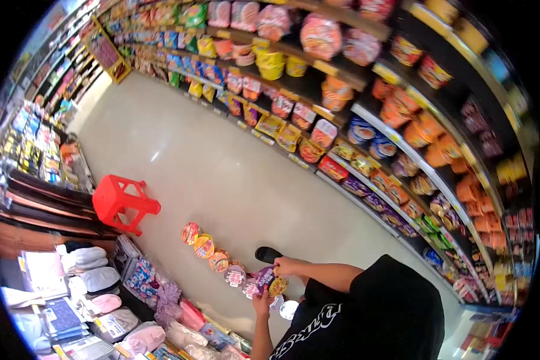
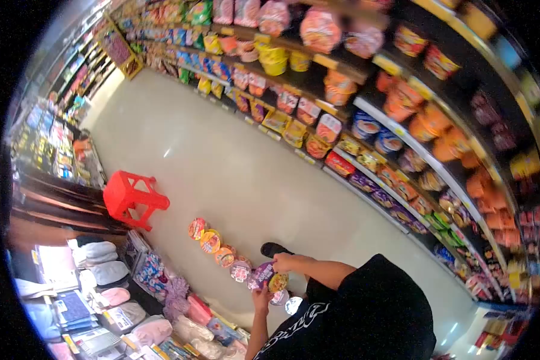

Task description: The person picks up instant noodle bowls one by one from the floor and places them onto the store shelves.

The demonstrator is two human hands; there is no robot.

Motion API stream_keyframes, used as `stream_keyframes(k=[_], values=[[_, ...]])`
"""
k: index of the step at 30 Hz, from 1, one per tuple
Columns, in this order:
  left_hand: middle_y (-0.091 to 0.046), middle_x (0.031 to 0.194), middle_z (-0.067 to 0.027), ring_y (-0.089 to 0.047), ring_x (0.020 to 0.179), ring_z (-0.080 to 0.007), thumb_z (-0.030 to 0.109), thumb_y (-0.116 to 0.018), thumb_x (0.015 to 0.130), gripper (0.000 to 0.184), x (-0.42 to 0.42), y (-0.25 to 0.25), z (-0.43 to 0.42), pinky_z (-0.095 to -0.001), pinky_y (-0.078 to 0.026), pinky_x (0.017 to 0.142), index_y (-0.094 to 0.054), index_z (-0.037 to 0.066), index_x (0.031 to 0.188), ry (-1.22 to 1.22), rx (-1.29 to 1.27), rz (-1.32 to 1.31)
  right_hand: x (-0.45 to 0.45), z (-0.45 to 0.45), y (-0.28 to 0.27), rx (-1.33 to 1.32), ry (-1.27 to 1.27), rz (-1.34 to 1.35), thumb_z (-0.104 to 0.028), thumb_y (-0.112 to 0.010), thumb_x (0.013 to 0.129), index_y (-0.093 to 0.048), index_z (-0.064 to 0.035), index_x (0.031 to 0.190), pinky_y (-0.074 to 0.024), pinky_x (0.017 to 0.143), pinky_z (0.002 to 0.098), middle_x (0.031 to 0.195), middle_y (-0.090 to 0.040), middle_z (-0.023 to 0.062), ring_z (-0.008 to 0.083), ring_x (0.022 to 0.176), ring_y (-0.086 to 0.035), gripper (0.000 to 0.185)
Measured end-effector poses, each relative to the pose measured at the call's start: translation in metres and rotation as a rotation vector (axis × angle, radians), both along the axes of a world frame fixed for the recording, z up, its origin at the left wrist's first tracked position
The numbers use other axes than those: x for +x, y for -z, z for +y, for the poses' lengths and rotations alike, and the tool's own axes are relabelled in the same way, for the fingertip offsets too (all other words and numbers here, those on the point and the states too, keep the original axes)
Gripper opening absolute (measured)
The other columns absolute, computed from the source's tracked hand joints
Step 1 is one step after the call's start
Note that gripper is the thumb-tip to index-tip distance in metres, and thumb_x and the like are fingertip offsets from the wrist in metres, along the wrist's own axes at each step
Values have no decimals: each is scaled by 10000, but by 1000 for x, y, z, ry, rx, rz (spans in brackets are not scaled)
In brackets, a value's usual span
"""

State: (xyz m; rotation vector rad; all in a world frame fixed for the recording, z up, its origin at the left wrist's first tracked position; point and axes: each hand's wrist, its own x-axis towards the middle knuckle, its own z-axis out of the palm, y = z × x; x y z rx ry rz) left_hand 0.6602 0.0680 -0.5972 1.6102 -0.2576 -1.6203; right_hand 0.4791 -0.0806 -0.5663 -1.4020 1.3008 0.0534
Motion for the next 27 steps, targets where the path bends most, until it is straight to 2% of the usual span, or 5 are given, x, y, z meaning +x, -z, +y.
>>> stream_keyframes(k=[6,7,9,14,27], values=[[-576,712,-104,-600,561,-181,194,-660,822,266,-97,-84,43,-278,-525,506,-460,19,823,210,-70,-47,-129,92,-52,-37,338,-46,-160,-679,653,-591,-45,947,-497,621,337,819,-639,108,190,708,-616,328],[-582,708,-105,-601,564,-179,192,-663,820,262,-110,-95,48,-276,-523,505,-471,15,816,238,-72,-38,-148,101,-92,3,379,-64,-142,-680,649,-586,-52,955,-491,570,315,787,-634,95,176,655,-610,333],[-594,714,-102,-604,580,-176,186,-669,815,245,-127,-105,58,-274,-521,523,-510,-1,819,344,-85,2,-182,122,-117,8,421,-22,-165,-690,628,-613,-40,897,-475,618,353,824,-636,135,224,727,-607,307],[-608,733,-95,-610,619,-160,202,-654,828,233,-188,-172,57,-256,-522,580,-540,-1,824,538,-55,-4,-251,163,-141,-48,637,-171,-137,-711,631,-609,-25,900,-462,514,306,754,-620,87,164,624,-584,309],[-584,740,-76,-587,633,-139,172,-662,814,209,-386,-221,32,-273,-530,625,-537,4,808,928,-322,3,-442,268,-216,-399,1068,-313,-131,-707,717,-571,-23,947,-405,463,261,651,-550,36,109,528,-506,288]])
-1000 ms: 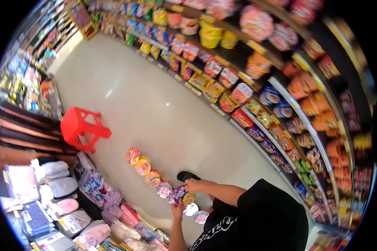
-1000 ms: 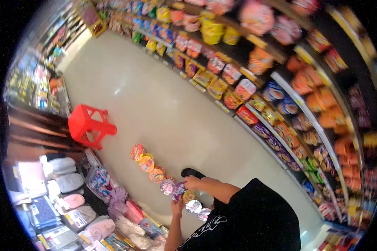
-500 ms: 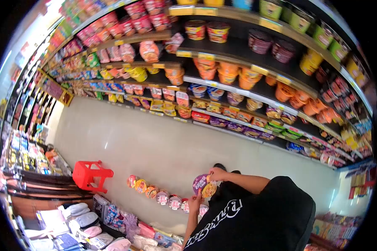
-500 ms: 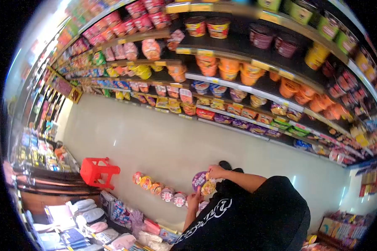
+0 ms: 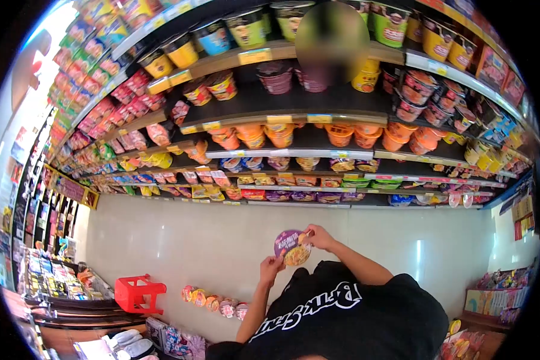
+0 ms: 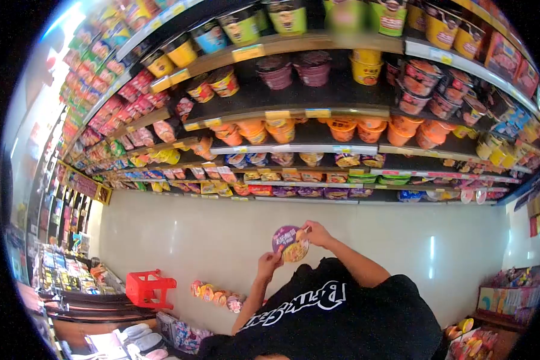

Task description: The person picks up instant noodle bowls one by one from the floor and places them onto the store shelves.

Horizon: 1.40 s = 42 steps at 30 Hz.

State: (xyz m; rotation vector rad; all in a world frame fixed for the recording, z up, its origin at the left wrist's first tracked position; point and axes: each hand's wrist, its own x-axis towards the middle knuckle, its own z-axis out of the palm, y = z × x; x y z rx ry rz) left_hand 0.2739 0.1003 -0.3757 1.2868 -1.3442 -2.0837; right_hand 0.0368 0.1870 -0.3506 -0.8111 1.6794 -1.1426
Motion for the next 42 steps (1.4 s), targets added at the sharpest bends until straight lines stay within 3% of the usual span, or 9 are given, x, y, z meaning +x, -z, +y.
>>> stream_keyframes(k=[2,8,17,34,42], values=[[-587,730,-81,-579,640,-156,202,-668,815,240,-45,-24,10,-289,-518,630,-550,-6,813,69,-53,-29,-35,25,-7,5,61,13,-121,-698,741,-562,-23,946,-401,457,253,650,-548,32,102,527,-500,265],[-553,709,-54,-574,615,-136,132,-638,833,194,-152,-34,50,-282,-525,580,-477,30,797,225,-111,25,-120,94,-2,-52,240,-53,-76,-640,790,-556,-26,959,-408,470,250,666,-557,33,102,563,-517,195],[-556,727,-64,-577,612,-138,141,-640,833,206,-238,-27,111,-266,-517,552,-457,47,818,364,-36,-40,-181,182,0,-90,415,-121,-104,-649,782,-552,-31,923,-394,447,259,646,-538,34,106,523,-499,186],[-572,753,-79,-575,609,-145,188,-649,831,231,-287,-24,149,-271,-502,546,-473,39,849,507,-136,-124,-204,242,-1,-108,566,-323,-89,-615,814,-541,-5,968,-438,479,262,682,-576,59,117,552,-530,190],[-549,722,-71,-554,591,-135,182,-632,844,251,-284,-18,149,-271,-478,519,-429,33,835,456,-146,-145,-208,235,7,-54,464,-251,-77,-647,766,-537,-31,1010,-459,538,270,795,-561,65,139,666,-557,271]])
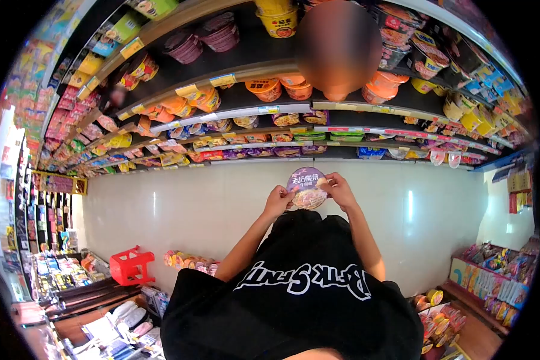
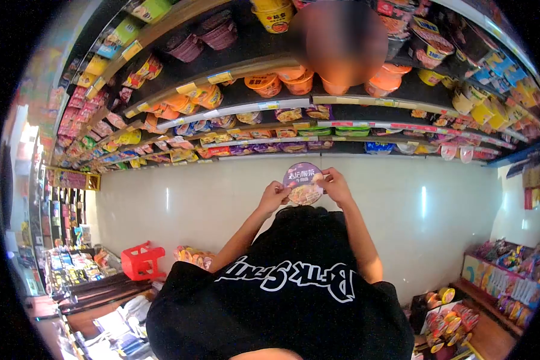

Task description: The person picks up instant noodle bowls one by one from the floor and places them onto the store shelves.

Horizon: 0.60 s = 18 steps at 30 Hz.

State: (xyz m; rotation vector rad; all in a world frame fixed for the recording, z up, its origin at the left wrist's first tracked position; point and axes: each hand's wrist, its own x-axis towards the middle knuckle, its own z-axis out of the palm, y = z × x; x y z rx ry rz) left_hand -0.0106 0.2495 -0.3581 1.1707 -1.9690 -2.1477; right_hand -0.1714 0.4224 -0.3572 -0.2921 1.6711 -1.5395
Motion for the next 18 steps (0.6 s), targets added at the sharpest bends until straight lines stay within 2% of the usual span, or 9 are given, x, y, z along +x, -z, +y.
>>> stream_keyframes(k=[4,7,10,13,15,18], values=[[-503,679,-47,-486,546,-113,204,-648,833,277,14,16,-9,-256,-411,472,-425,41,840,-112,-4,27,5,-23,-8,28,-78,-56,-50,-643,755,-512,-41,1049,-474,581,290,886,-546,74,167,749,-574,322],[-509,689,-53,-478,549,-110,202,-678,786,316,27,10,-16,-261,-407,493,-400,51,796,-150,-228,-42,14,-50,-1,23,-122,-60,-13,-626,748,-486,-45,1018,-480,597,309,979,-534,80,184,790,-582,306],[-477,668,-29,-437,549,-88,190,-680,790,292,45,32,-33,-252,-380,484,-422,64,838,-193,-552,132,22,-83,4,69,-213,-30,-32,-646,742,-444,-45,1001,-482,562,311,1032,-524,81,189,796,-582,329],[-519,757,-49,-481,640,-119,188,-693,751,310,61,35,-58,-263,-414,566,-433,48,846,-237,-339,35,32,-117,2,177,-289,17,-56,-667,738,-422,-53,1004,-482,536,314,1003,-527,83,188,785,-577,361],[-510,761,-41,-478,660,-119,171,-690,753,299,67,46,-77,-265,-416,574,-433,53,847,-311,-192,121,33,-140,15,195,-334,14,-77,-687,733,-411,-59,997,-484,522,321,968,-527,85,186,769,-572,382],[-491,809,-25,-465,711,-102,134,-670,778,262,70,73,-108,-250,-421,609,-436,60,870,-368,-87,226,35,-177,33,231,-358,-242,-154,-718,729,-410,-90,977,-503,607,359,982,-487,45,162,861,-530,400]])
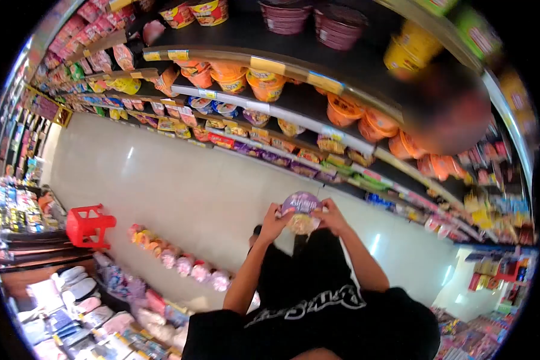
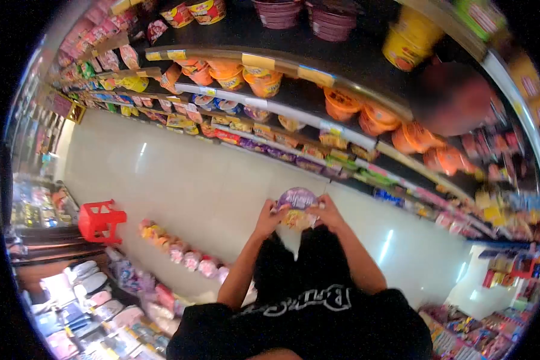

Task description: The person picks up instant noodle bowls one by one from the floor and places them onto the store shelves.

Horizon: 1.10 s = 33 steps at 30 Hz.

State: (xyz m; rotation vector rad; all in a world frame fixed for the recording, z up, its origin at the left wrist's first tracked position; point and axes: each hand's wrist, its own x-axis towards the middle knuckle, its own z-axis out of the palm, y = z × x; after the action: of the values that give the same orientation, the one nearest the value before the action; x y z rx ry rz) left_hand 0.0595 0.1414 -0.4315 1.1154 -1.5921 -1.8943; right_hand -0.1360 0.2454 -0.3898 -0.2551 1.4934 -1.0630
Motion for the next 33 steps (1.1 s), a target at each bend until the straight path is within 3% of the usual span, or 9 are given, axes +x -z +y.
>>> stream_keyframes(k=[2,4,9,16,17,20,27,30,33], values=[[-484,873,-25,-461,774,-93,124,-661,803,269,-6,79,-25,-223,-426,644,-431,64,930,-13,-113,69,-8,-21,62,-141,-66,385,-136,-718,737,-390,-80,983,-498,592,338,950,-495,65,163,823,-547,415],[-485,1078,-90,-472,951,-129,69,-691,769,412,-16,136,-53,-293,-448,766,-367,69,1023,3,110,270,-18,-58,109,-206,-95,313,-112,-723,735,-388,-69,977,-478,636,265,942,-501,75,133,808,-537,416],[-252,1378,-242,-357,1226,-251,63,-785,660,650,-41,172,-129,-364,-390,962,-261,95,1043,147,-283,306,-43,-135,214,-562,47,515,-3,-648,791,-393,-59,983,-444,591,221,903,-496,41,98,732,-521,324],[-271,1376,-282,-498,1073,-233,33,-795,610,656,-66,201,-200,-279,-461,669,-258,108,979,298,-886,302,-46,-175,264,-932,300,507,33,-596,799,-378,-40,1057,-422,727,228,986,-495,60,109,876,-491,345],[-320,1361,-259,-533,915,-152,51,-804,587,657,-70,206,-203,-221,-416,570,-284,107,985,254,-871,400,-50,-177,269,-984,277,569,0,-597,801,-371,-29,1084,-413,752,237,1005,-499,71,115,887,-491,364],[-288,1377,-207,-479,1066,-182,34,-804,582,688,-70,222,-213,-275,-438,785,-336,66,1086,314,-677,562,-57,-185,288,-1110,257,785,-211,-635,771,-314,19,1224,-371,889,304,1114,-486,127,171,1021,-475,601],[-476,1173,-144,-510,1016,-202,199,-885,472,891,-91,231,-216,-317,-424,833,-362,28,1173,233,-758,637,-45,-185,317,-1118,490,883,-651,-706,591,-187,44,1360,-363,982,375,1316,-359,159,255,1178,-426,1159],[-520,1046,-186,-555,965,-336,347,-835,539,852,-107,235,-213,-388,-434,827,-369,6,1166,225,-846,568,-61,-167,345,-1174,416,857,-438,-868,481,-171,38,1357,-404,953,388,1288,-396,158,247,1166,-443,1216],[-507,1018,-236,-547,906,-416,444,-776,582,821,-124,238,-202,-448,-448,754,-351,3,1128,152,-987,469,-68,-157,340,-1031,489,963,-392,-874,503,-338,15,1258,-422,865,316,1139,-499,85,183,1019,-514,1012]])
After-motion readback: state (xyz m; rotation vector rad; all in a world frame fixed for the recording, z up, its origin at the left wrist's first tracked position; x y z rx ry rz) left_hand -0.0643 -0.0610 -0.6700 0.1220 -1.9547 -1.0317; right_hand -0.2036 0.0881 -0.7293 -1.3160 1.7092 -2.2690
